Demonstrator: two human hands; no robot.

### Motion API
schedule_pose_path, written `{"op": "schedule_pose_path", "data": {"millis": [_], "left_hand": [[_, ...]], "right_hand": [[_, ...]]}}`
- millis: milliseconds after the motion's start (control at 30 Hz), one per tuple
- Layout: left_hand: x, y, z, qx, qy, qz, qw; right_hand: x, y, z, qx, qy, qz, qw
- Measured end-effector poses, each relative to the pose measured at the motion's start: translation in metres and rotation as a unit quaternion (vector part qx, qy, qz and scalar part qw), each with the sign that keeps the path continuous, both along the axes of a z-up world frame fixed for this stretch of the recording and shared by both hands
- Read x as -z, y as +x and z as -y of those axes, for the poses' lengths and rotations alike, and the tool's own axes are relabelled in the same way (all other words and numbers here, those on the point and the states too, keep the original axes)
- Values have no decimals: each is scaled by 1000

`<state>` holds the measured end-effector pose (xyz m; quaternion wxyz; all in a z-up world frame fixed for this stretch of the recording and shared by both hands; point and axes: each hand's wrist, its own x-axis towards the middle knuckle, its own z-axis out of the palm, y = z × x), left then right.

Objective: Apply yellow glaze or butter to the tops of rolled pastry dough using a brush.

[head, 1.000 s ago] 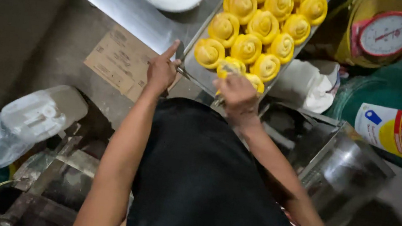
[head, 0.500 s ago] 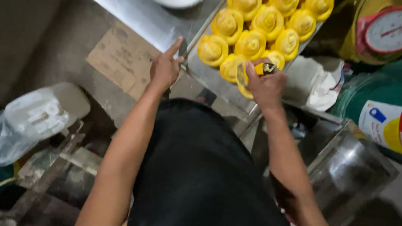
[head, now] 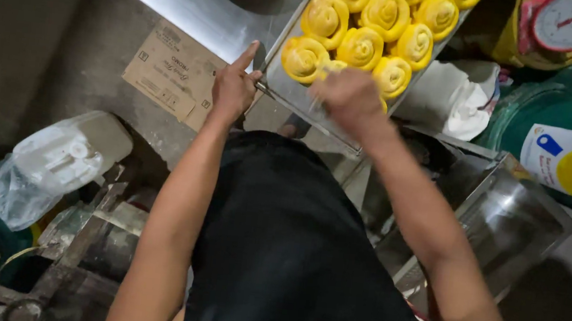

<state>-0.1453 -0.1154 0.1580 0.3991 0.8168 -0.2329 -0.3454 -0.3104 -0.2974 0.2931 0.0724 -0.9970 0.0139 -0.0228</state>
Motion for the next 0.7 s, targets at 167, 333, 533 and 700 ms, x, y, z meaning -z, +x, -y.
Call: {"op": "schedule_pose_path", "data": {"millis": [167, 333, 533, 700], "left_hand": [[3, -1, -2, 5, 6, -6, 1000], [2, 0, 0, 2, 1, 0, 1000], [-2, -2, 1, -3, 22, -36, 999], [-8, -3, 5, -21, 33, -77, 996]], "right_hand": [[-19, -32, -36, -7, 43, -16, 999], [-21, -70, -12, 146, 138, -29, 979], [-28, -54, -4, 374, 174, 125, 902], [-25, -20, -17, 335, 230, 194, 893]]}}
